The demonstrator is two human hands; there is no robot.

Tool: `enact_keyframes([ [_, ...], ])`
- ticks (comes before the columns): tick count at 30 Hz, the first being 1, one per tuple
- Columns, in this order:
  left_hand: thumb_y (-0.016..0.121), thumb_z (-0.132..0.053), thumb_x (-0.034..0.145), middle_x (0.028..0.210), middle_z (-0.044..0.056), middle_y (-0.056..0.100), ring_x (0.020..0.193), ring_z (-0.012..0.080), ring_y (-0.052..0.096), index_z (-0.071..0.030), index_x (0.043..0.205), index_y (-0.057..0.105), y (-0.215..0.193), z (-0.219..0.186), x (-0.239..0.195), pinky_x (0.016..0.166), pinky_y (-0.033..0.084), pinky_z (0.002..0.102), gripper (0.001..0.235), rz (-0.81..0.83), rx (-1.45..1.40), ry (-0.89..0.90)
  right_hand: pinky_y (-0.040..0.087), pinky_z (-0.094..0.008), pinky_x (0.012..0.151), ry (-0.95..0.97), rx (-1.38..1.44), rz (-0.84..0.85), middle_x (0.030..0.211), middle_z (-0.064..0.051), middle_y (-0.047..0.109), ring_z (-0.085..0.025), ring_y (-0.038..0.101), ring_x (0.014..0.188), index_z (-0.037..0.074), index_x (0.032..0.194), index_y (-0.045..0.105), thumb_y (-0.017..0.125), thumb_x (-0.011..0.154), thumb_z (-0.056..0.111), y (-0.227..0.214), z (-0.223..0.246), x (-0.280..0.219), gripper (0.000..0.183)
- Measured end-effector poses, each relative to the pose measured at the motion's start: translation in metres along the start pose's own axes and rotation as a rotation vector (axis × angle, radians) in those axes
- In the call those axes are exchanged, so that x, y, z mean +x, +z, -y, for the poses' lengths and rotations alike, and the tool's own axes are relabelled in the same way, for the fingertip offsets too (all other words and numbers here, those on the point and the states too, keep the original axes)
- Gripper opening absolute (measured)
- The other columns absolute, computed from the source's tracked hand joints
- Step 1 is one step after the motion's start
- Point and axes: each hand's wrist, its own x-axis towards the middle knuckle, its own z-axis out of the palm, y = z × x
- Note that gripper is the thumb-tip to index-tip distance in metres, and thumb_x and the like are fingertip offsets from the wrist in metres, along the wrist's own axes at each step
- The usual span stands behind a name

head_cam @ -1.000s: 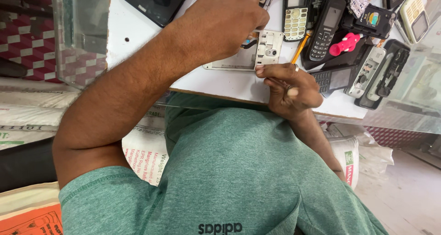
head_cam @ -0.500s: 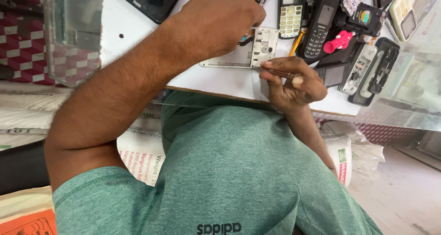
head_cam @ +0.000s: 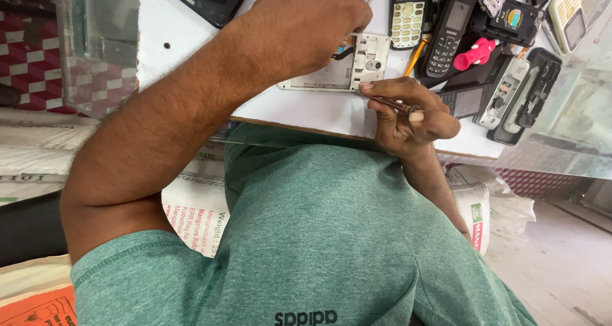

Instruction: The person disassembles a white mobile phone using a screwdriver and a small metal tool. They remove screws, pry open the casing, and separate internal components on a cluttered workbench filled with other phones and parts.

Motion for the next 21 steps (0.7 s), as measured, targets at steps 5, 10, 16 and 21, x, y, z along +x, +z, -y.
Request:
enact_keyframes([
  [5,0.081,-0.01,0.087,0.09,0.011,0.073,0.076,0.0212,0.073,-0.005,0.098,0.079,0.001,-0.001,0.0,0.059,0.058,0.035,0.012,0.023,-0.005,-0.027,0.07,-0.042,0.075,0.006,0.083,0.023,0.098,-0.025,0.07,-0.035,0.078,0.086,0.017,0.111,0.018,0.064,0.103,-0.002,0.001,-0.002,-0.001,0.05],
  [10,0.08,-0.011,0.089,0.088,0.012,0.073,0.075,0.0215,0.073,-0.005,0.098,0.079,0.001,-0.002,0.0,0.059,0.058,0.035,0.01,0.053,0.007,-0.029,0.068,-0.036,0.07,-0.052,-0.016,-0.066,0.097,-0.025,0.068,-0.033,0.076,0.085,0.015,0.113,0.023,0.073,0.096,0.012,0.003,-0.007,-0.004,0.052],
  [16,0.082,-0.015,0.084,0.088,0.013,0.072,0.077,0.0234,0.073,-0.005,0.094,0.079,-0.002,-0.002,0.001,0.059,0.058,0.037,0.014,-0.007,-0.001,-0.004,0.072,-0.041,0.069,0.064,-0.051,-0.051,0.089,-0.026,0.072,-0.036,0.08,0.079,0.01,0.111,0.028,0.071,0.093,0.0,0.0,-0.002,-0.011,0.047],
  [21,0.081,-0.012,0.088,0.09,0.012,0.072,0.08,0.0231,0.073,-0.004,0.097,0.079,-0.002,-0.001,0.0,0.061,0.058,0.037,0.011,0.03,0.002,-0.024,0.071,-0.04,0.077,0.01,0.083,0.017,0.099,-0.028,0.071,-0.036,0.079,0.088,0.014,0.113,0.019,0.061,0.104,-0.001,-0.001,-0.006,-0.01,0.046],
])
